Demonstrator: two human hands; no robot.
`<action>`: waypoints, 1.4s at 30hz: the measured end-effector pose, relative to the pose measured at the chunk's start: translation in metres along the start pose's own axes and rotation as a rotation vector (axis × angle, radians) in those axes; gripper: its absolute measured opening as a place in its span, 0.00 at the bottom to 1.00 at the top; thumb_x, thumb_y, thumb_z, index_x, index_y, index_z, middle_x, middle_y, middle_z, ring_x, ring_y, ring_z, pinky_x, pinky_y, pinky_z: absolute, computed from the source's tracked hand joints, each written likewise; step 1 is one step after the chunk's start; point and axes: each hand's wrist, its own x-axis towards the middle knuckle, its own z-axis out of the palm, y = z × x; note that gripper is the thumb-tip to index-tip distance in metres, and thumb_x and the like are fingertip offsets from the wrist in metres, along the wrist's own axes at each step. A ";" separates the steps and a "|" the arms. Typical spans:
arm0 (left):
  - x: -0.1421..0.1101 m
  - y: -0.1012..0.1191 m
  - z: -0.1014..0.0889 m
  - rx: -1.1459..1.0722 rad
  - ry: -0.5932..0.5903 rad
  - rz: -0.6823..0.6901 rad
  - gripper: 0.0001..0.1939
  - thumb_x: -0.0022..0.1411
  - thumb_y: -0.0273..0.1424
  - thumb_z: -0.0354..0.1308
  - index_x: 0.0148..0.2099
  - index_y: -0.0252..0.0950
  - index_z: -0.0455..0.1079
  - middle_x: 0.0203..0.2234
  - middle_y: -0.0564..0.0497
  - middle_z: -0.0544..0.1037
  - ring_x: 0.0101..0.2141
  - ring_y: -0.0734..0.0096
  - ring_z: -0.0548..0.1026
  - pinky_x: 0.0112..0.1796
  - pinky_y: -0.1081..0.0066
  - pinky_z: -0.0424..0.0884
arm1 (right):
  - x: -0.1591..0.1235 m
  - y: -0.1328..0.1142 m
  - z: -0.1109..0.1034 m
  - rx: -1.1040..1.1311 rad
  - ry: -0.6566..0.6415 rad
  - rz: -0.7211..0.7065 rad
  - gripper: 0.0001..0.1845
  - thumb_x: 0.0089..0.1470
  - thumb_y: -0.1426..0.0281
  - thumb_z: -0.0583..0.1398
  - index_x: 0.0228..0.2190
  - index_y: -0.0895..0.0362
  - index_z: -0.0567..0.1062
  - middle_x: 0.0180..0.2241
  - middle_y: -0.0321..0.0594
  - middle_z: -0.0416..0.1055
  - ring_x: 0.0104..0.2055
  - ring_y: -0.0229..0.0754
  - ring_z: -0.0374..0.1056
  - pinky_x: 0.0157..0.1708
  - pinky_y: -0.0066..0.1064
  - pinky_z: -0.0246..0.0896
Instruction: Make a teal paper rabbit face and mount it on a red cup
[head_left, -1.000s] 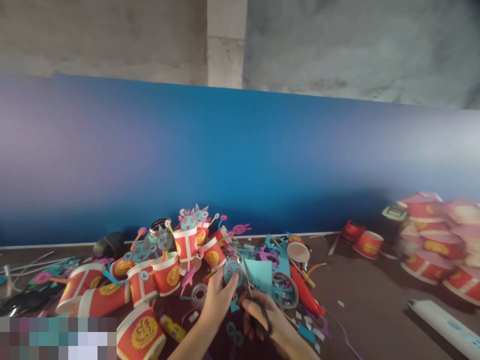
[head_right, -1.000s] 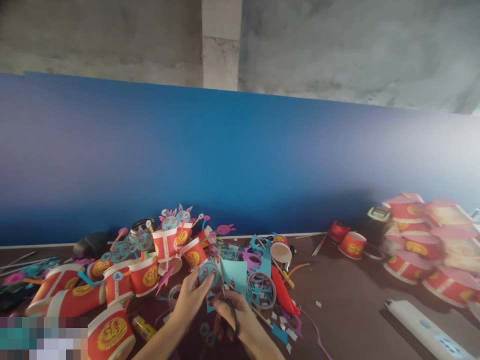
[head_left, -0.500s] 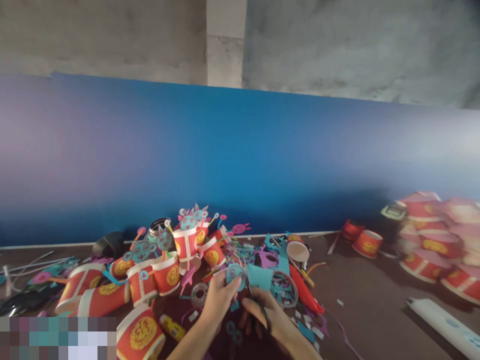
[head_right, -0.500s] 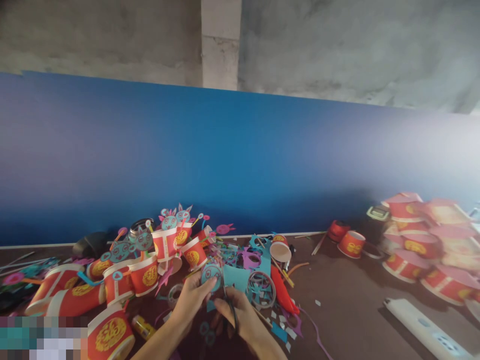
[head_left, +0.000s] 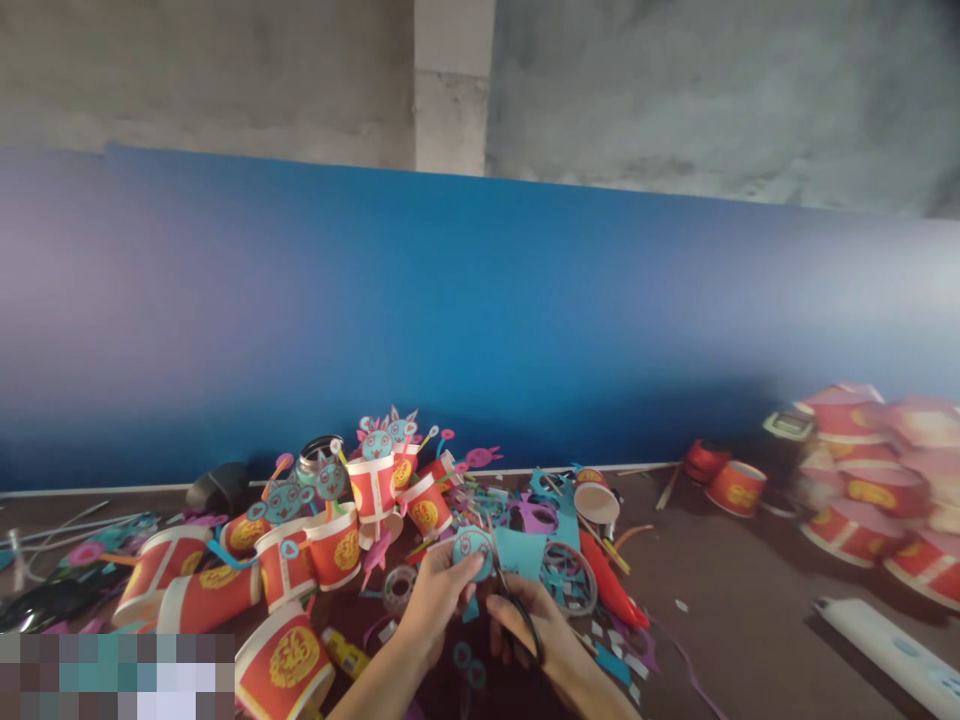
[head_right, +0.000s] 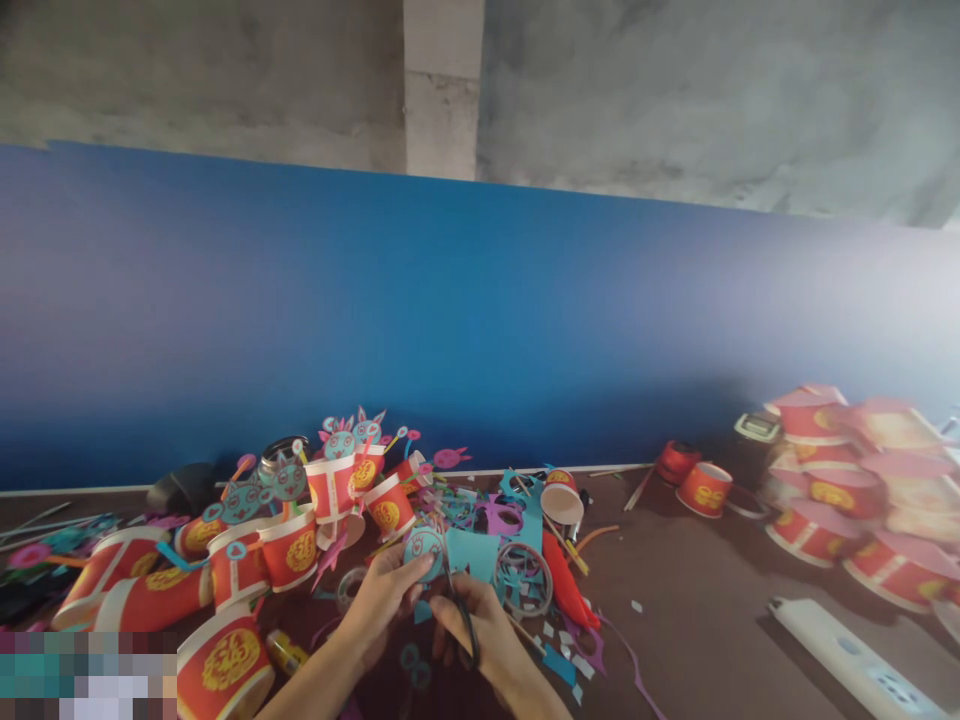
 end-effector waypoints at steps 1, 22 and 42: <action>0.000 0.000 0.000 -0.005 -0.003 -0.006 0.21 0.43 0.48 0.64 0.26 0.35 0.65 0.09 0.63 0.56 0.12 0.86 0.49 0.15 0.79 0.41 | 0.000 0.000 0.000 0.006 -0.001 -0.008 0.26 0.45 0.49 0.60 0.28 0.61 0.70 0.13 0.34 0.68 0.12 0.30 0.59 0.10 0.18 0.44; -0.001 0.004 -0.001 -0.019 -0.034 -0.012 0.21 0.42 0.48 0.64 0.25 0.35 0.64 0.08 0.63 0.55 0.11 0.86 0.47 0.14 0.78 0.40 | 0.002 -0.002 -0.002 -0.042 0.016 -0.019 0.29 0.42 0.45 0.59 0.27 0.61 0.70 0.11 0.30 0.61 0.11 0.29 0.53 0.12 0.22 0.45; 0.005 -0.001 -0.007 -0.011 -0.054 0.001 0.22 0.41 0.48 0.65 0.26 0.34 0.65 0.09 0.63 0.55 0.12 0.86 0.48 0.15 0.77 0.40 | 0.002 -0.001 -0.005 -0.014 -0.006 0.028 0.30 0.40 0.44 0.61 0.27 0.61 0.71 0.10 0.30 0.63 0.10 0.30 0.54 0.10 0.20 0.47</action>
